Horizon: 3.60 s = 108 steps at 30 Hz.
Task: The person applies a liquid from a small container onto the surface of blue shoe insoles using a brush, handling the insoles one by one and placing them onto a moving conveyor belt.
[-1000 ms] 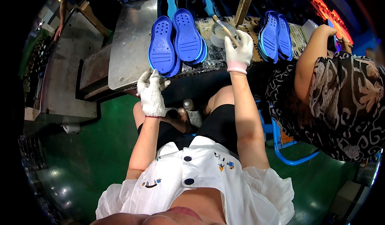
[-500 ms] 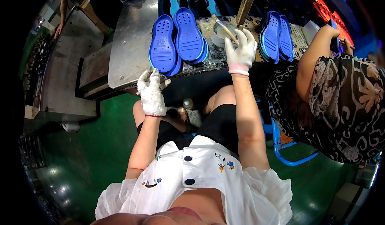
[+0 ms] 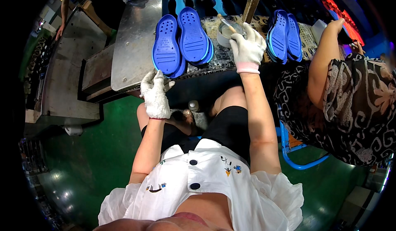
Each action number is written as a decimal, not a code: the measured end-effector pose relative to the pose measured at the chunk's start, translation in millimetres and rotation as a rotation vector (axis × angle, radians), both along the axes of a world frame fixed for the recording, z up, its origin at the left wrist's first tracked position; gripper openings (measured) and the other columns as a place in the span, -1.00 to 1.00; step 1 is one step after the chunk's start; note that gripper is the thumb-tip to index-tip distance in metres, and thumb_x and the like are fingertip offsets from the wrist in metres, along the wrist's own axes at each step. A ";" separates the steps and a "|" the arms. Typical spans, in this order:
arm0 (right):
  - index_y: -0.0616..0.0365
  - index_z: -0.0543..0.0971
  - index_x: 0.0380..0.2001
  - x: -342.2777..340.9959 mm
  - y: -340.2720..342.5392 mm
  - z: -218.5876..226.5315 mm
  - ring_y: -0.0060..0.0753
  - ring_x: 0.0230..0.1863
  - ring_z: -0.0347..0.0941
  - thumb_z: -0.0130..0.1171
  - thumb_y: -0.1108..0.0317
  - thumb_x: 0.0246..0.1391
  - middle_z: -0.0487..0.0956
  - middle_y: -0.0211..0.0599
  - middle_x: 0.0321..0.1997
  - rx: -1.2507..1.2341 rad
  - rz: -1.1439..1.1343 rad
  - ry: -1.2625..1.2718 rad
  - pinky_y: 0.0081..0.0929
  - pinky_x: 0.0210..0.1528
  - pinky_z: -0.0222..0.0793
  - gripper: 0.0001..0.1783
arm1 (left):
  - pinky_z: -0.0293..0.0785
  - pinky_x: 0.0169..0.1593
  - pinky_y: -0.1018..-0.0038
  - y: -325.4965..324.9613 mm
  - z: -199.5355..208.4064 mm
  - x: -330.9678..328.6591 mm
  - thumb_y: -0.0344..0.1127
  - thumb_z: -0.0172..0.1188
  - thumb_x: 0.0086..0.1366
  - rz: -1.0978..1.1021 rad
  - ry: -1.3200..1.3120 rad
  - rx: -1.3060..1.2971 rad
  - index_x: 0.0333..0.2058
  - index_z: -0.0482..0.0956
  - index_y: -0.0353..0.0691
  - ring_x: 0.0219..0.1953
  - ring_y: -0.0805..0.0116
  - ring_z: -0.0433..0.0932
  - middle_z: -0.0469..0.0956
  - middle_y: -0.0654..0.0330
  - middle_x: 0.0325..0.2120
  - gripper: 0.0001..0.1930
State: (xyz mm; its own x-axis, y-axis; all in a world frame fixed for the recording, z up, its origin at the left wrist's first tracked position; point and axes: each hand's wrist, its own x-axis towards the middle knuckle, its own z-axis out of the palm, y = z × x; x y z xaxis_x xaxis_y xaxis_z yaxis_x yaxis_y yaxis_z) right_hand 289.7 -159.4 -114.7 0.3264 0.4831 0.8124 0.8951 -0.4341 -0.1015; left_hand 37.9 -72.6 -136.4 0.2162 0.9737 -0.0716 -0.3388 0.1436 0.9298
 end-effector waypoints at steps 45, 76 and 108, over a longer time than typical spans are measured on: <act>0.08 0.27 0.14 -89.0 36.5 33.1 0.24 0.00 0.37 0.11 -0.25 -0.10 0.39 0.23 0.00 -0.583 -0.049 0.797 -0.08 0.06 0.29 -0.16 | 0.44 -0.37 0.54 7.0 23.4 0.1 -0.24 0.28 0.13 0.021 0.431 0.174 -0.13 0.39 -0.41 -0.42 0.48 0.46 0.50 0.17 -0.40 -0.57; 0.30 0.35 0.01 -54.7 -139.9 7.9 -0.50 -0.08 0.44 -0.03 0.38 0.02 0.50 -0.26 -0.10 0.913 0.769 1.616 -0.50 -0.07 0.41 -0.56 | 0.45 -0.12 0.54 -76.5 55.7 -15.3 -0.50 0.16 0.18 -0.601 -0.025 0.094 0.05 0.24 -0.29 -0.20 0.46 0.48 0.47 0.18 -0.17 -0.54; 0.20 0.50 -0.38 -43.4 -103.8 -106.5 -0.53 -0.52 0.42 -0.13 0.43 0.17 0.52 -0.31 -0.45 0.726 0.316 1.374 -0.62 -0.43 0.36 -0.80 | 0.38 -0.51 0.53 -92.5 -70.8 30.1 -0.13 0.07 0.27 -1.063 0.799 -0.114 -0.34 0.52 -0.20 -0.60 0.47 0.42 0.47 0.26 -0.58 -0.76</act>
State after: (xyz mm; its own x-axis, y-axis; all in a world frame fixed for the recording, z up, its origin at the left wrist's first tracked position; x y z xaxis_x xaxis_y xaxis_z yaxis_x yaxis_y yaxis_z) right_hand 246.3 -263.1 -221.3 0.9417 0.3281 0.0738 -0.0087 0.2431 -0.9700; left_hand 68.0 -165.1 -207.2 0.7222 0.3397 -0.6026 0.6139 0.0867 0.7846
